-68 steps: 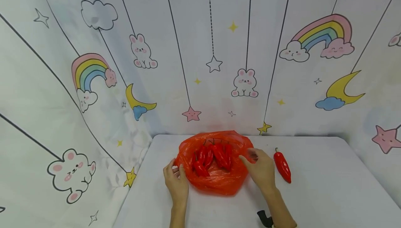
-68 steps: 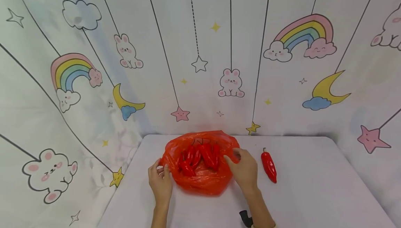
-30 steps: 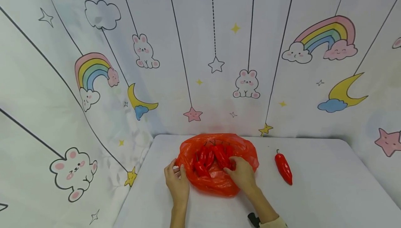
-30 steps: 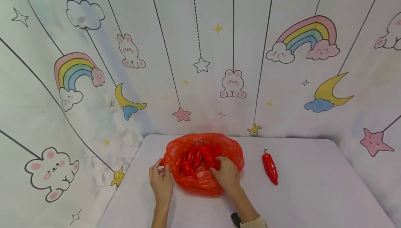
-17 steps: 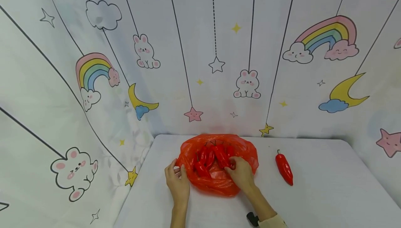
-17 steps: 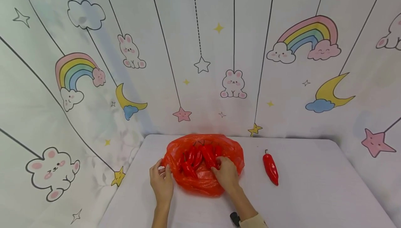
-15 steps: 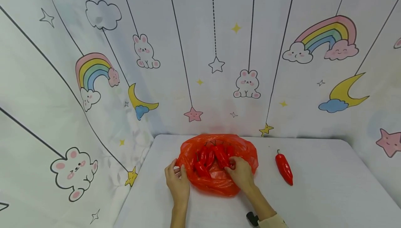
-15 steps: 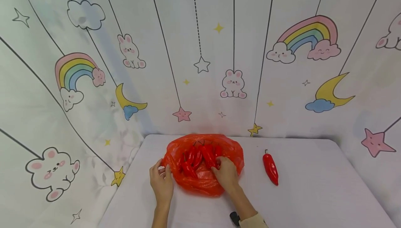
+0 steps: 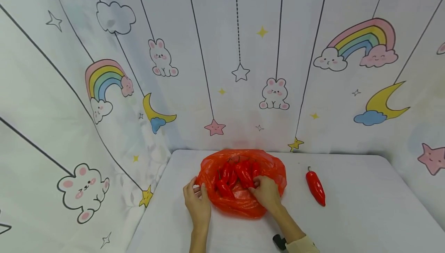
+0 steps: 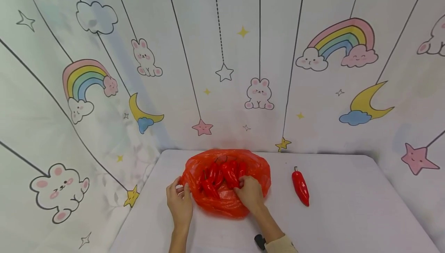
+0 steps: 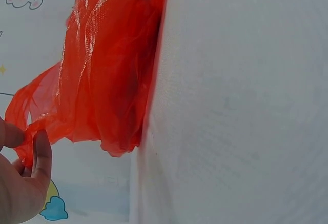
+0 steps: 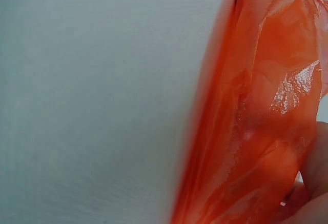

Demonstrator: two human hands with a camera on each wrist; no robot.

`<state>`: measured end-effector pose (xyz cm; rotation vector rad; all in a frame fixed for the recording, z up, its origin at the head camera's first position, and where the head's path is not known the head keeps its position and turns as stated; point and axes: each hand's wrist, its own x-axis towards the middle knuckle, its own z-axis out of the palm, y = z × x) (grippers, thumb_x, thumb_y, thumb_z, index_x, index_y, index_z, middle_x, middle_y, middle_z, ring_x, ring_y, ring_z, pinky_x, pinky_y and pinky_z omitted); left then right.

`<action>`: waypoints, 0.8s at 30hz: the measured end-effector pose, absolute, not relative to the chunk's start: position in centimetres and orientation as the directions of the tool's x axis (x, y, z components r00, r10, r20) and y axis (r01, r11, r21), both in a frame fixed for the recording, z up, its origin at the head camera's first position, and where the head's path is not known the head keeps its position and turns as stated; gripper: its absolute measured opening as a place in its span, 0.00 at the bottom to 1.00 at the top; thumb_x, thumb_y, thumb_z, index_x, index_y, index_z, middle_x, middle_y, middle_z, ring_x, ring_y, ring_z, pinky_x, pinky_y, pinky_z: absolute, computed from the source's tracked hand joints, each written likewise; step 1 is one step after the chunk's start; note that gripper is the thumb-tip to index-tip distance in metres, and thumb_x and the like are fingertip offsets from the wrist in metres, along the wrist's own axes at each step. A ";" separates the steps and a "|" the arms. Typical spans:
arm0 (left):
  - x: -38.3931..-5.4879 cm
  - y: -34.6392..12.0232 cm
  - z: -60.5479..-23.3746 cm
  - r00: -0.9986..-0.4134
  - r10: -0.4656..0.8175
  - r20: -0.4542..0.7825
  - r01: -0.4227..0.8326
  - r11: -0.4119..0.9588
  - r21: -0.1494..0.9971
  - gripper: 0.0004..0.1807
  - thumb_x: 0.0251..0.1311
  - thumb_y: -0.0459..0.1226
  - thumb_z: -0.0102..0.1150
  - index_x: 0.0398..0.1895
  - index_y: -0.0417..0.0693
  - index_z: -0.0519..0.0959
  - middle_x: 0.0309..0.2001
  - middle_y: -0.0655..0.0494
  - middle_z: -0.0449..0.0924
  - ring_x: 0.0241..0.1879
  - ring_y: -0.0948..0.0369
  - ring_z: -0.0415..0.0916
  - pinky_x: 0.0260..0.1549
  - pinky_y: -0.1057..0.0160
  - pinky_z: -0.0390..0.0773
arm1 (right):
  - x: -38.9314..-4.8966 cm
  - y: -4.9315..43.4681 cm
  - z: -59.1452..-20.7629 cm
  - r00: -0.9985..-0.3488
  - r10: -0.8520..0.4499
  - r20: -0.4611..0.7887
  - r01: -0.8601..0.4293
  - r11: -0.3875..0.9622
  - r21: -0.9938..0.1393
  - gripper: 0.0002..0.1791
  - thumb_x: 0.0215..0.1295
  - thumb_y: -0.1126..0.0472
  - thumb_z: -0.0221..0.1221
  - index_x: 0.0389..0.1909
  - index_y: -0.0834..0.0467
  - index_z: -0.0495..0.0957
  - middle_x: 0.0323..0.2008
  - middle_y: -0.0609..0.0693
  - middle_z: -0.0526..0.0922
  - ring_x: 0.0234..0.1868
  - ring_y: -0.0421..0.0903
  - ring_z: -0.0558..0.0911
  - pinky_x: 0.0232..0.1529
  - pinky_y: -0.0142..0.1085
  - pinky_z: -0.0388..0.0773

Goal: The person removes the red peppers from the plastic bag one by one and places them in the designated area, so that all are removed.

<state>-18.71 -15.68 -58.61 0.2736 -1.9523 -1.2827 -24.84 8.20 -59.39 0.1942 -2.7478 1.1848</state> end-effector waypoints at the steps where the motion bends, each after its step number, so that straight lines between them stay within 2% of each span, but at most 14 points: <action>1: -18.7 -15.7 -58.6 -0.680 -0.552 0.482 0.224 0.470 0.854 0.21 0.71 0.30 0.62 0.66 0.38 0.76 0.52 0.47 0.75 0.42 0.57 0.79 0.40 0.77 0.80 | -24.9 8.1 -59.4 -0.983 -0.060 0.175 -0.169 0.681 -0.713 0.18 0.56 0.61 0.78 0.46 0.61 0.87 0.31 0.48 0.85 0.30 0.42 0.79 0.36 0.39 0.86; 12: -18.8 -15.6 -58.6 -0.681 -0.550 0.483 0.223 0.472 0.853 0.21 0.71 0.29 0.62 0.66 0.37 0.76 0.52 0.47 0.75 0.42 0.57 0.79 0.39 0.77 0.79 | -24.4 8.0 -59.2 -0.988 -0.030 0.152 -0.135 0.649 -0.748 0.13 0.57 0.63 0.76 0.40 0.60 0.84 0.29 0.46 0.83 0.29 0.42 0.80 0.36 0.39 0.86; 24: -18.6 -15.6 -58.6 -0.687 -0.554 0.471 0.204 0.476 0.856 0.21 0.71 0.30 0.62 0.66 0.41 0.76 0.53 0.47 0.75 0.42 0.58 0.79 0.40 0.78 0.79 | -23.5 8.3 -58.5 -0.986 -0.020 0.163 -0.139 0.629 -0.765 0.13 0.59 0.63 0.75 0.42 0.61 0.84 0.29 0.45 0.84 0.29 0.42 0.81 0.36 0.39 0.87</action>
